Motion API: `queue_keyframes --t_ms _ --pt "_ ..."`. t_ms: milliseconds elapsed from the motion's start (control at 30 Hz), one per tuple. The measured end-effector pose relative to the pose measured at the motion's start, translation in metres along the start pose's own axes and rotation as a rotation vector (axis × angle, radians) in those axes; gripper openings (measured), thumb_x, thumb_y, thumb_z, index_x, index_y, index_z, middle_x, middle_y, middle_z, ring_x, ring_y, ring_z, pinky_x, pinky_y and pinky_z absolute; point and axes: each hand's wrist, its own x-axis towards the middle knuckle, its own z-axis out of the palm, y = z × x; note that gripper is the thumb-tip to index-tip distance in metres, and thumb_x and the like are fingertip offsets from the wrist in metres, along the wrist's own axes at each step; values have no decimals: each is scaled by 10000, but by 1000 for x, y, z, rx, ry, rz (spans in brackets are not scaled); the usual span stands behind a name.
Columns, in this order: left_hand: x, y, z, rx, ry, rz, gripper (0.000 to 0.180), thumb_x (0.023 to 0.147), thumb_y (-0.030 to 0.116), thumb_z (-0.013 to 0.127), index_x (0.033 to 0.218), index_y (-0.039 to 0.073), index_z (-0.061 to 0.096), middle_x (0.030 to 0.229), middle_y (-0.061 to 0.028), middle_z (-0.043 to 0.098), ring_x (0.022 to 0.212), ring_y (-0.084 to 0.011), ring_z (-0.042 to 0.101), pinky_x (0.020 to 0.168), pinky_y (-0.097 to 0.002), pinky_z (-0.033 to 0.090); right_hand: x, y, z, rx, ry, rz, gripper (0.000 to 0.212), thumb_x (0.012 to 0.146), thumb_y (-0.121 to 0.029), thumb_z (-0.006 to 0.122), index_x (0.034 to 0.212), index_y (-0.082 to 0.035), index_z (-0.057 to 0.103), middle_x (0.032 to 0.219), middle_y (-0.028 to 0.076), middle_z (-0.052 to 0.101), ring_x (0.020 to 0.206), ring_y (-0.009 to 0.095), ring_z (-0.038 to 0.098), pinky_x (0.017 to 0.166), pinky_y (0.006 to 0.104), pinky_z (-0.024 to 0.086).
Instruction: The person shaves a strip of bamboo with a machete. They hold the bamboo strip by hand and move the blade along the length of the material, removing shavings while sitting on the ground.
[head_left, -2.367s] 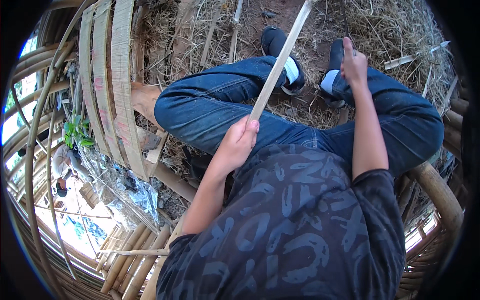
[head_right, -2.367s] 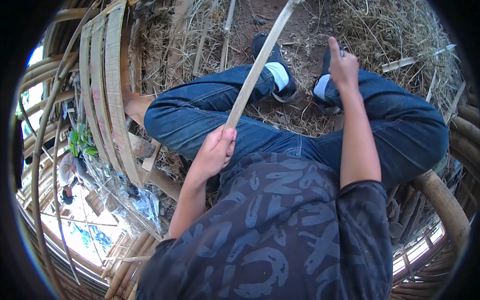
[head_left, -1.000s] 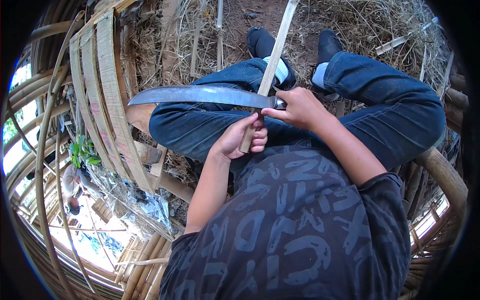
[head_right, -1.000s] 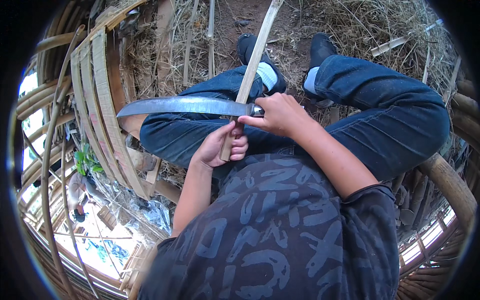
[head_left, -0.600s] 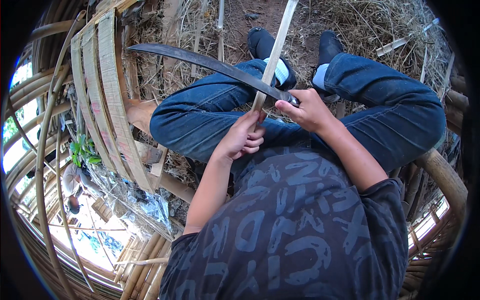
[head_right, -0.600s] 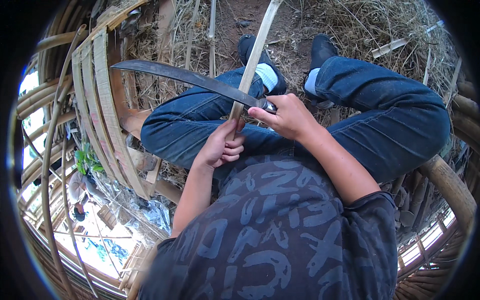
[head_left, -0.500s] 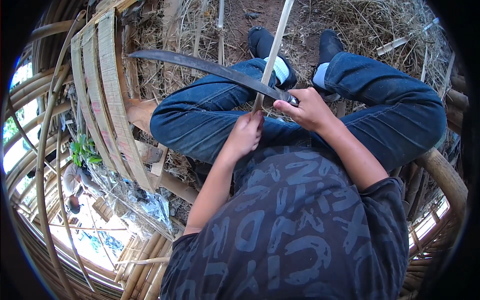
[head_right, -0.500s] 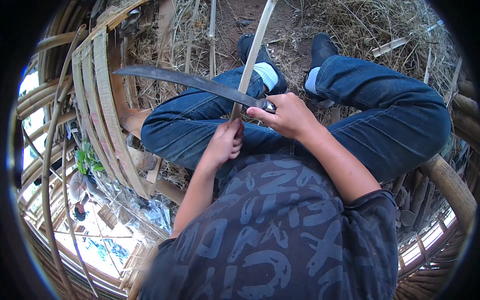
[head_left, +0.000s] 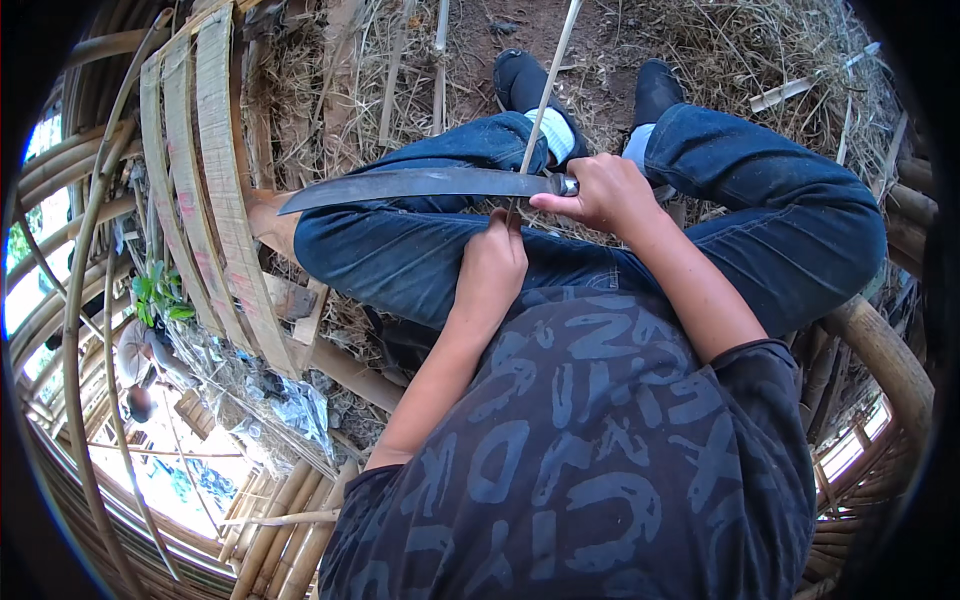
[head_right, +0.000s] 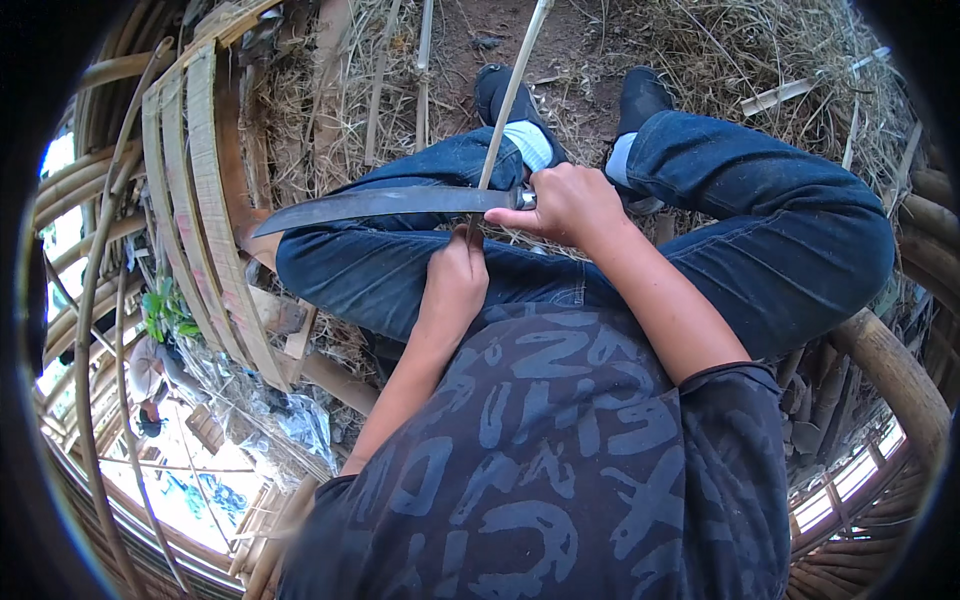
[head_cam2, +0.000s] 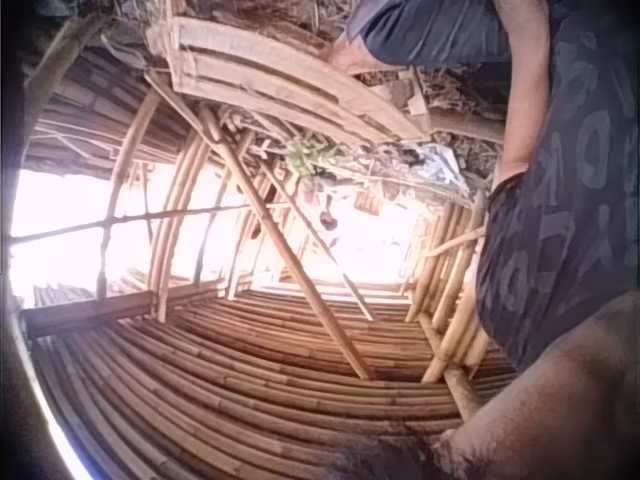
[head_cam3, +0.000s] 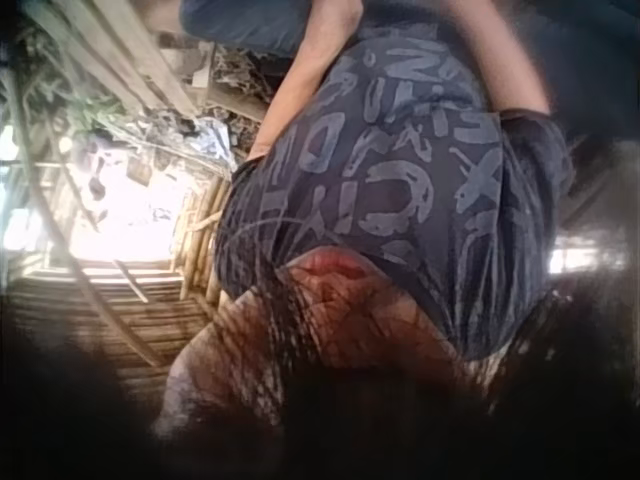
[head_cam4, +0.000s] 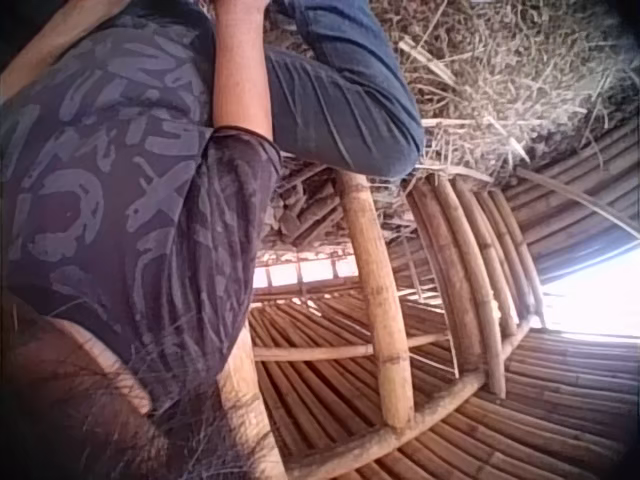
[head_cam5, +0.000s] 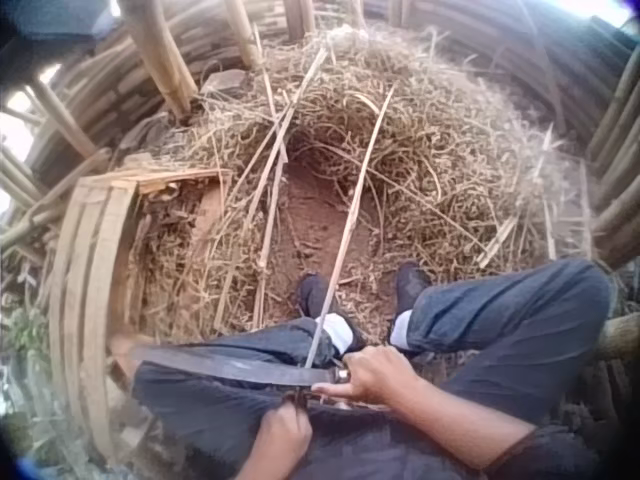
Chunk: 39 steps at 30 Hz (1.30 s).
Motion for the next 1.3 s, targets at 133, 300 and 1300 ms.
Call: queue_keyframes --t_ms 133,300,1300 --pt "0 0 1 -12 21 11 227 960 155 428 911 -40 533 660 -296 573 656 -465 586 568 -530 457 6 9 4 -32 49 -45 800 688 -792 533 636 2 610 602 221 593 625 399 619 584 475 495" --pt "3 -4 2 -58 47 10 267 963 165 425 877 -57 547 669 -311 571 663 -469 589 588 -528 464 19 17 8 -101 79 -93 786 673 -792 545 656 -8 609 613 208 602 628 388 625 577 456 496" --pt "9 0 -11 -195 -77 -140 299 978 201 441 912 -65 562 721 -306 574 737 -487 577 599 -490 446 36 20 6 -55 9 14 789 730 -775 503 673 1 630 670 233 615 684 402 629 618 470 496"
